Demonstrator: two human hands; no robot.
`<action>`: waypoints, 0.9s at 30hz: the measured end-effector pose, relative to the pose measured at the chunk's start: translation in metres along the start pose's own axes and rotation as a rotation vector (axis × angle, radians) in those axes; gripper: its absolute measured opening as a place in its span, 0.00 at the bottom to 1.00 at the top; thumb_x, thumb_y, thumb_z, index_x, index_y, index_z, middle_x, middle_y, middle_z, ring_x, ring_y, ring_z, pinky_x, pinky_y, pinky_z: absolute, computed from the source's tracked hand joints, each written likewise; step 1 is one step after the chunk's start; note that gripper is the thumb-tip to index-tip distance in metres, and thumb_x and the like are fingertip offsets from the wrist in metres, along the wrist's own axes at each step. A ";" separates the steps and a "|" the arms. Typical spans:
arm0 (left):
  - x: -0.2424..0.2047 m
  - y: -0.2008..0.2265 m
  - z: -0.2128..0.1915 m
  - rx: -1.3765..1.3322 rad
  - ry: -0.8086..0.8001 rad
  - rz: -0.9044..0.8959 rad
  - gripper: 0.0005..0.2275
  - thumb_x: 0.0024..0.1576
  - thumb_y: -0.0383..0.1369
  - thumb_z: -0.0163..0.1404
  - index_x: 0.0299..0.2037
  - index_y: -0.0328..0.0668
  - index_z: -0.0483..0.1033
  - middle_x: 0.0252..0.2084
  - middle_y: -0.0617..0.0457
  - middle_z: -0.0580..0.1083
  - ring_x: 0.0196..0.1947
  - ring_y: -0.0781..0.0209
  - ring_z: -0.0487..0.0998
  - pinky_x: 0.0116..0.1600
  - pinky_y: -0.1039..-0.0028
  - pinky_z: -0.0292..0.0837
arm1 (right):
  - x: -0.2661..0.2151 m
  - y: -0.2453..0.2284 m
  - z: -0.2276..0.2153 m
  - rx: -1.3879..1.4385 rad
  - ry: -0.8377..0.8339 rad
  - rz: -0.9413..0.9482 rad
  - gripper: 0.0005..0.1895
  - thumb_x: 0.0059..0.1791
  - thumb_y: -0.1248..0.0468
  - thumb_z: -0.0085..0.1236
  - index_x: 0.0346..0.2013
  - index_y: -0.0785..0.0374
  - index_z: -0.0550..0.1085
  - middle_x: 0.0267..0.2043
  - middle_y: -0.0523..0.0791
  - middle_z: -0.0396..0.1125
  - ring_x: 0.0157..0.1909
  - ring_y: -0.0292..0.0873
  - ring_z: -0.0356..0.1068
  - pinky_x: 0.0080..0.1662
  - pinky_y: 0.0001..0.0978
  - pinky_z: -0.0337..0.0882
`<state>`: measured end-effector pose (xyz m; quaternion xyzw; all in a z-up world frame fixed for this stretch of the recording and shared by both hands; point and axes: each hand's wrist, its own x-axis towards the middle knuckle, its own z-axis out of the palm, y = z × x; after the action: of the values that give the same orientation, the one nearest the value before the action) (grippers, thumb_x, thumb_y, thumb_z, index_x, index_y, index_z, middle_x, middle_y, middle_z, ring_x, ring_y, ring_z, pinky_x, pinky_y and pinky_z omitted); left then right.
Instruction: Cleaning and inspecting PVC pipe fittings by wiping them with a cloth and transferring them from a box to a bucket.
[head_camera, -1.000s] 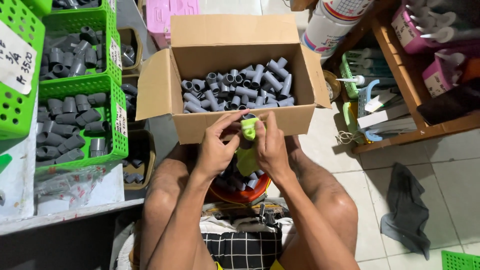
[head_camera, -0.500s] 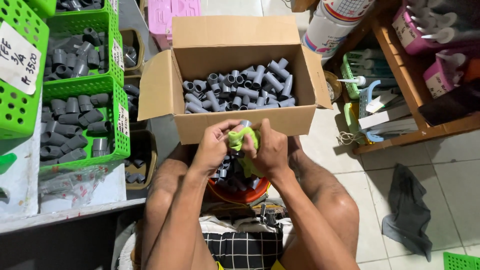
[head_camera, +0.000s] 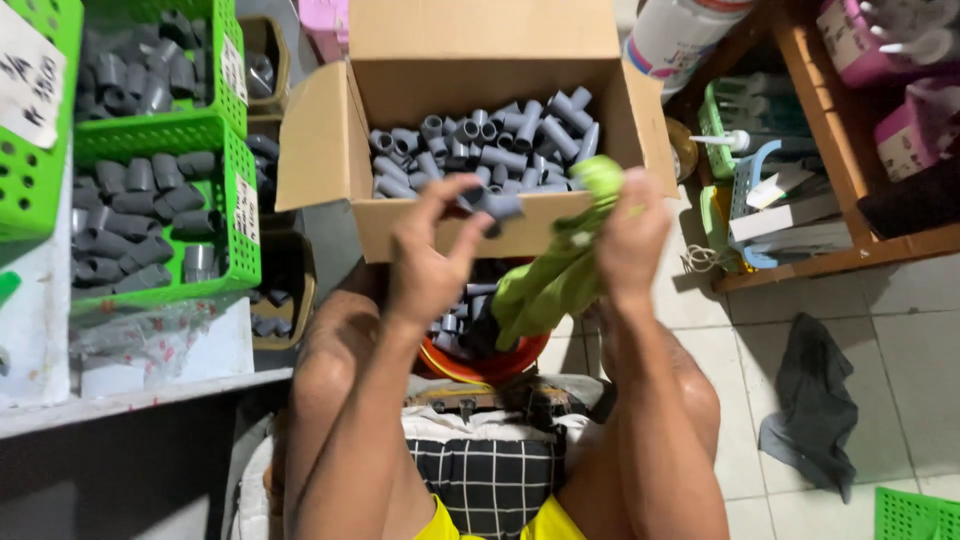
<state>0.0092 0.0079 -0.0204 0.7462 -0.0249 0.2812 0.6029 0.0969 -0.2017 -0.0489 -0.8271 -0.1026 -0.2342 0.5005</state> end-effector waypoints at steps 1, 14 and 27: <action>0.000 -0.002 -0.007 -0.003 0.000 -0.005 0.15 0.57 0.22 0.56 0.55 0.42 0.76 0.49 0.45 0.78 0.48 0.51 0.80 0.53 0.64 0.79 | 0.011 0.025 -0.014 -0.005 -0.003 0.002 0.20 0.62 0.56 0.36 0.34 0.65 0.68 0.27 0.57 0.64 0.34 0.46 0.65 0.44 0.44 0.65; -0.050 -0.079 0.026 0.858 -0.813 -0.345 0.14 0.54 0.18 0.46 0.49 0.40 0.76 0.43 0.43 0.77 0.40 0.45 0.81 0.44 0.56 0.80 | 0.048 -0.003 -0.066 0.649 0.667 0.387 0.14 0.51 0.53 0.43 0.33 0.59 0.71 0.33 0.42 0.63 0.35 0.40 0.67 0.40 0.37 0.77; -0.059 -0.093 0.038 0.796 -0.848 -0.235 0.17 0.52 0.29 0.58 0.51 0.33 0.78 0.39 0.35 0.80 0.40 0.34 0.82 0.42 0.44 0.79 | 0.039 -0.032 -0.034 0.534 0.374 0.421 0.13 0.56 0.51 0.45 0.33 0.54 0.69 0.30 0.37 0.64 0.32 0.32 0.67 0.41 0.25 0.74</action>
<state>0.0090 -0.0192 -0.1342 0.9600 -0.0732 -0.1223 0.2410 0.1081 -0.2188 0.0087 -0.6136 0.1054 -0.2382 0.7454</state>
